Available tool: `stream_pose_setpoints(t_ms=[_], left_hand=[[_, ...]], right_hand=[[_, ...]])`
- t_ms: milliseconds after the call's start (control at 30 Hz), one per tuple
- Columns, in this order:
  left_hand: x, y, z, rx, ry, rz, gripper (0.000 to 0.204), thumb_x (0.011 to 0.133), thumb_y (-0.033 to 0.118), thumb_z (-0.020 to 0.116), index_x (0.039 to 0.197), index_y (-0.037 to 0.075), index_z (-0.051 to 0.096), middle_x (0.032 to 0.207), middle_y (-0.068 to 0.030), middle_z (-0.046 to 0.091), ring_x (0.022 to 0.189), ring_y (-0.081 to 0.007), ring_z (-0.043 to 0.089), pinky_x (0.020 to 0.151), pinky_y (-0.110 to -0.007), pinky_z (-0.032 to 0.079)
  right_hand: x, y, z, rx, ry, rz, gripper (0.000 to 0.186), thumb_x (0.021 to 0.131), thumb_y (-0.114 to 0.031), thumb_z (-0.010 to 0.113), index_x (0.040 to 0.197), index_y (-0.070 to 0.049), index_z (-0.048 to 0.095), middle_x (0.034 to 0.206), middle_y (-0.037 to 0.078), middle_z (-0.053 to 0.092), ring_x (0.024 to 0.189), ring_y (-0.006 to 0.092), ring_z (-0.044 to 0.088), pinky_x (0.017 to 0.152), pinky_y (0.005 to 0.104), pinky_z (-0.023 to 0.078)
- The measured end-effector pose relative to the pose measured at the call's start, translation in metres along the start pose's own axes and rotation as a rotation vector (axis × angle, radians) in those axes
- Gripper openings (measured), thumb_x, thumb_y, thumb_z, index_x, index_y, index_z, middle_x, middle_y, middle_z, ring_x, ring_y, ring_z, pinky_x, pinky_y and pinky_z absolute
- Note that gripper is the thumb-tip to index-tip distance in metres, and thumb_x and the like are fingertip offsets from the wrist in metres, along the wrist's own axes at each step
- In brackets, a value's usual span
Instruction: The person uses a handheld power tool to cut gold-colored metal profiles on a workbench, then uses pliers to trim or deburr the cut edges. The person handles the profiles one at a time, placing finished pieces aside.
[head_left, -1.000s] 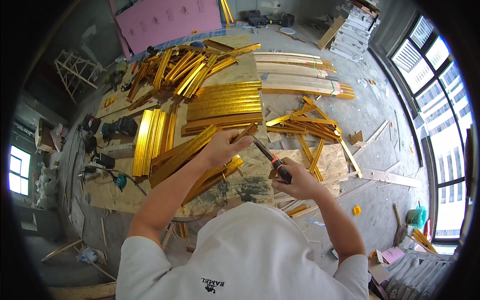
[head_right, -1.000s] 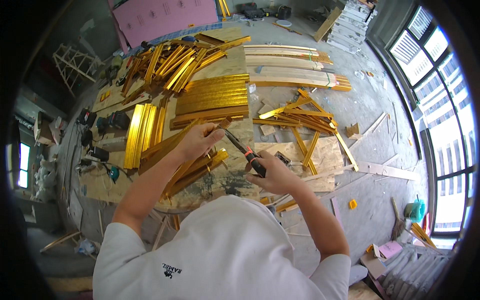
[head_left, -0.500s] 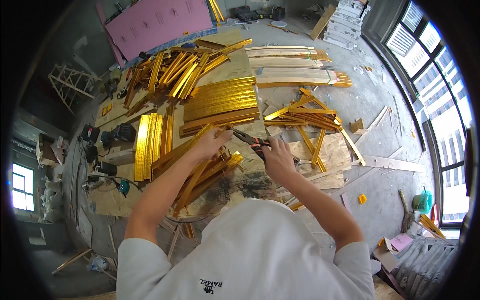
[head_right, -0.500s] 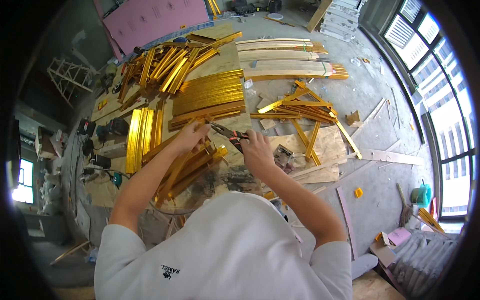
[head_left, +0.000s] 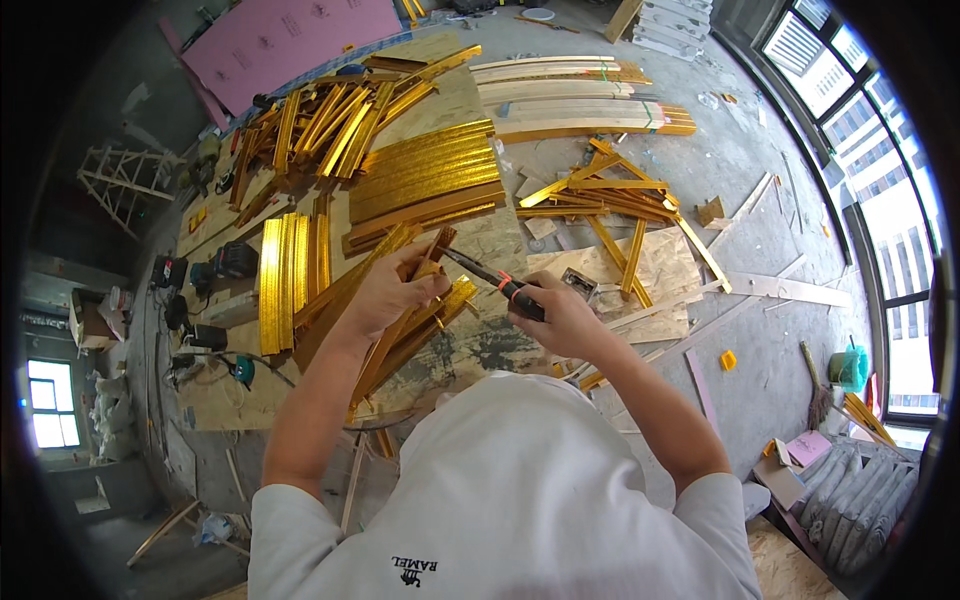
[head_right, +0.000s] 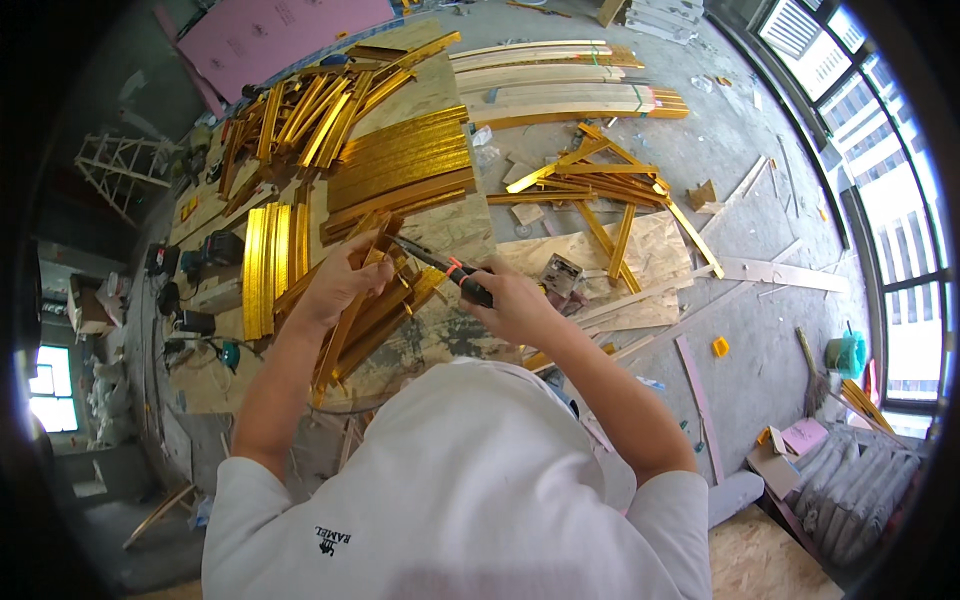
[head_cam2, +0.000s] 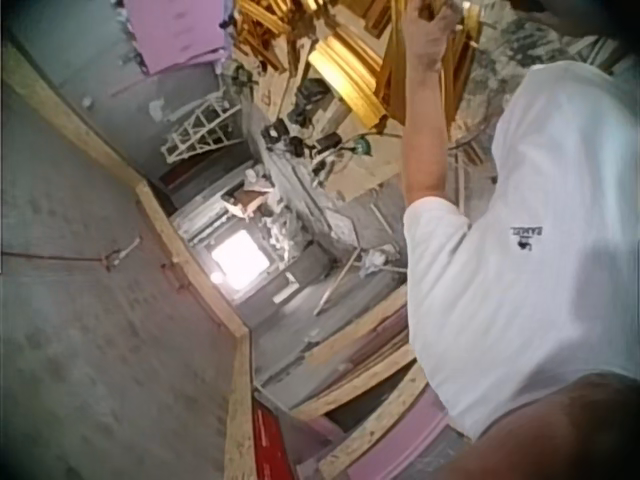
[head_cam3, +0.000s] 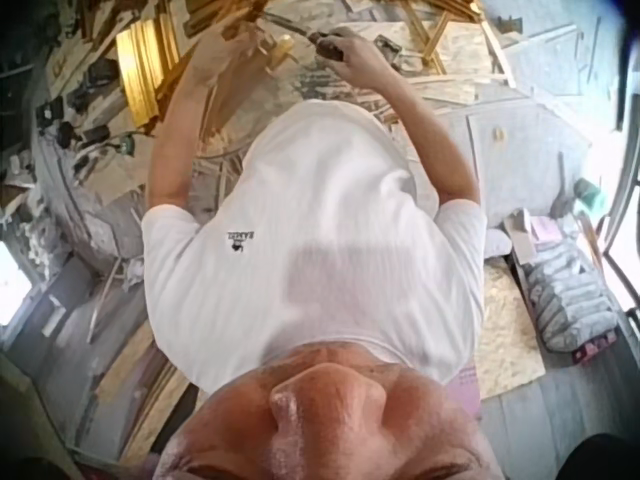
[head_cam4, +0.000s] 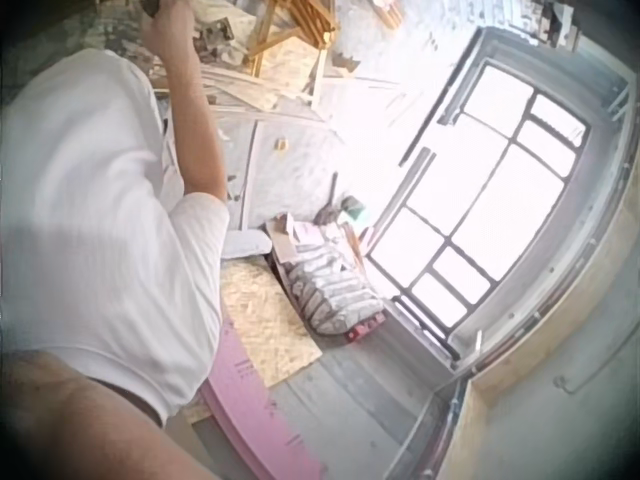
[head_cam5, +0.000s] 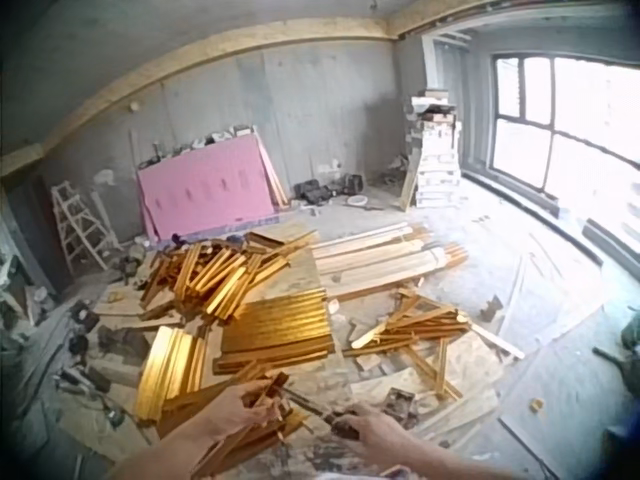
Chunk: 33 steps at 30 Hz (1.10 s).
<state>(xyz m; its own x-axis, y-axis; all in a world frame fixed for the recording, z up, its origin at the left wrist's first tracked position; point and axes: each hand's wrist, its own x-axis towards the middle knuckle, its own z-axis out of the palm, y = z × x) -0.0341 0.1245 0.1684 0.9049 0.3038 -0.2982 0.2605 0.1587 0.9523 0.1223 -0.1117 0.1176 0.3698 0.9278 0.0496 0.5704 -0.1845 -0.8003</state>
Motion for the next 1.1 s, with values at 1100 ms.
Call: stream_pose_setpoints(t_ms=[1100], left_hand=[[-0.037, 0.069, 0.010, 0.157, -0.148, 0.173, 0.050, 0.071, 0.013, 0.083, 0.111, 0.002, 0.056, 0.090, -0.0089, 0.068, 0.076, -0.0137, 0.064, 0.069, -0.026, 0.051]], right_hand=[[-0.010, -0.022, -0.037, 1.124, -0.703, 0.048, 0.031, 0.093, -0.033, 0.069, 0.091, -0.003, 0.059, 0.089, 0.010, 0.066, 0.070, 0.0169, 0.065, 0.067, 0.0301, 0.053]])
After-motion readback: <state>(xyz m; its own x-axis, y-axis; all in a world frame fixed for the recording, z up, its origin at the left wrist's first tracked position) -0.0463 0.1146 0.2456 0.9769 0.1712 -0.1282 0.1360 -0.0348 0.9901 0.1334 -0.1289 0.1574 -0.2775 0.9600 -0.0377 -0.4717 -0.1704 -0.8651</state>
